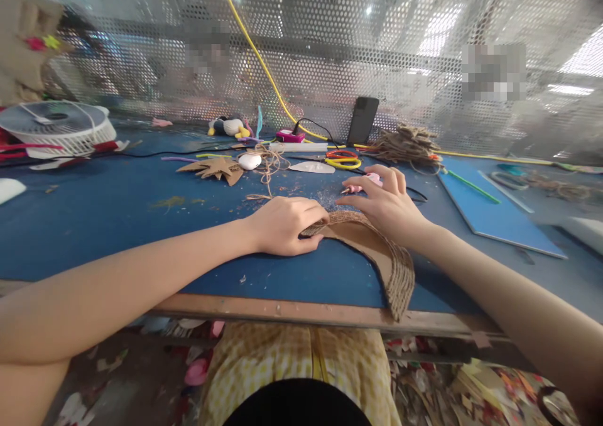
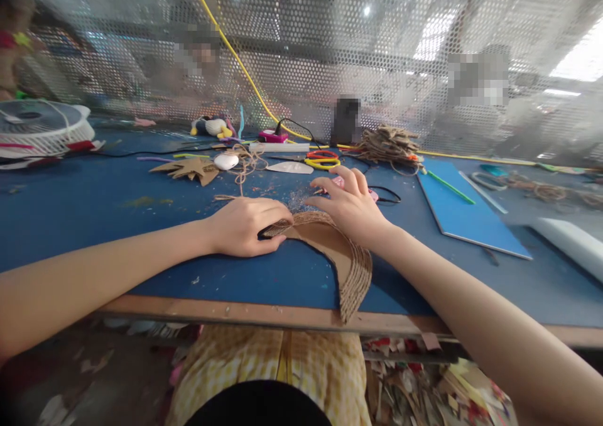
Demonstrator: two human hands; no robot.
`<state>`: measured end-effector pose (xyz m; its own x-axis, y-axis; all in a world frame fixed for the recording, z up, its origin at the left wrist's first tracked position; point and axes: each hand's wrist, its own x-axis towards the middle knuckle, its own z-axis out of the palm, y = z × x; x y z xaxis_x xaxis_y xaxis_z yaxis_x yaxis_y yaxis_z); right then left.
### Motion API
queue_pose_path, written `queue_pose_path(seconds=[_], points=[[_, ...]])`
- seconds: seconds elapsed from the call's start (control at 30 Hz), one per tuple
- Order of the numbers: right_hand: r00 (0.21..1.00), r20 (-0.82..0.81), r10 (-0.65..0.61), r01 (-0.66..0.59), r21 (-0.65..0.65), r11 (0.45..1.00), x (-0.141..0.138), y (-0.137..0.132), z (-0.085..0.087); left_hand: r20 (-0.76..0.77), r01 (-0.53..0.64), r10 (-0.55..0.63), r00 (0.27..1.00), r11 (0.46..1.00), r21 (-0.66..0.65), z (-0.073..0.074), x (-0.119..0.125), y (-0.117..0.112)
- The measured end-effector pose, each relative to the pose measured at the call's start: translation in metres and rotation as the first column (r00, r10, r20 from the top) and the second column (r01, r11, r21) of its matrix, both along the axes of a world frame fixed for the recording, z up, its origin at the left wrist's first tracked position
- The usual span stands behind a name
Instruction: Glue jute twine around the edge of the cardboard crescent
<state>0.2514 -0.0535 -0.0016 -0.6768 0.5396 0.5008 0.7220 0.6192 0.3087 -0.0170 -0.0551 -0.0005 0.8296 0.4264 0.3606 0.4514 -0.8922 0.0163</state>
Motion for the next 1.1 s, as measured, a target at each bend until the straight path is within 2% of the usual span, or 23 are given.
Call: queue_pose_path(seconds=[0.37, 0.53, 0.67, 0.73, 0.8, 0.9, 0.97, 1.0, 1.03, 1.1], points=[[0.996, 0.058, 0.060, -0.056, -0.071, 0.996, 0.000, 0.006, 0.003, 0.007, 0.032, -0.031, 0.999, 0.999, -0.040, 0.001, 0.000, 0.002], [0.993, -0.108, 0.044, -0.049, -0.048, 0.998, -0.001, 0.007, 0.003, 0.017, 0.036, -0.036, 0.999, 0.999, -0.039, -0.001, 0.000, 0.002], [0.938, -0.339, 0.073, -0.132, -0.152, 0.980, -0.005, 0.005, 0.004, 0.017, 0.032, -0.031, 0.999, 0.999, -0.041, -0.001, 0.000, 0.001], [0.880, -0.467, 0.087, -0.221, -0.240, 0.945, -0.007, 0.004, 0.005, 0.016, 0.032, -0.031, 0.999, 0.999, -0.037, 0.000, 0.000, 0.001], [0.821, -0.566, 0.074, -0.318, -0.345, 0.883, -0.008, 0.003, 0.006, 0.017, 0.032, -0.032, 0.999, 0.999, -0.030, 0.000, 0.000, 0.001], [0.728, -0.685, -0.022, -0.447, -0.499, 0.743, -0.011, 0.000, 0.005, 0.021, 0.036, -0.036, 0.999, 0.999, -0.020, 0.000, -0.001, 0.001], [0.660, -0.745, -0.098, -0.530, -0.554, 0.641, -0.013, -0.001, 0.004, 0.023, 0.042, -0.042, 0.999, 0.999, -0.015, -0.001, -0.001, 0.002], [0.632, -0.765, -0.125, -0.561, -0.563, 0.607, -0.013, -0.001, 0.004, 0.024, 0.045, -0.045, 0.999, 0.999, -0.014, -0.001, 0.000, 0.002], [0.613, -0.777, -0.145, -0.577, -0.566, 0.589, -0.014, -0.002, 0.004, 0.025, 0.046, -0.046, 0.999, 0.999, -0.013, -0.001, -0.001, 0.002], [0.597, -0.783, -0.172, -0.564, -0.563, 0.605, -0.014, 0.000, 0.004, 0.028, 0.047, -0.046, 0.999, 0.999, -0.010, -0.002, -0.001, 0.003]])
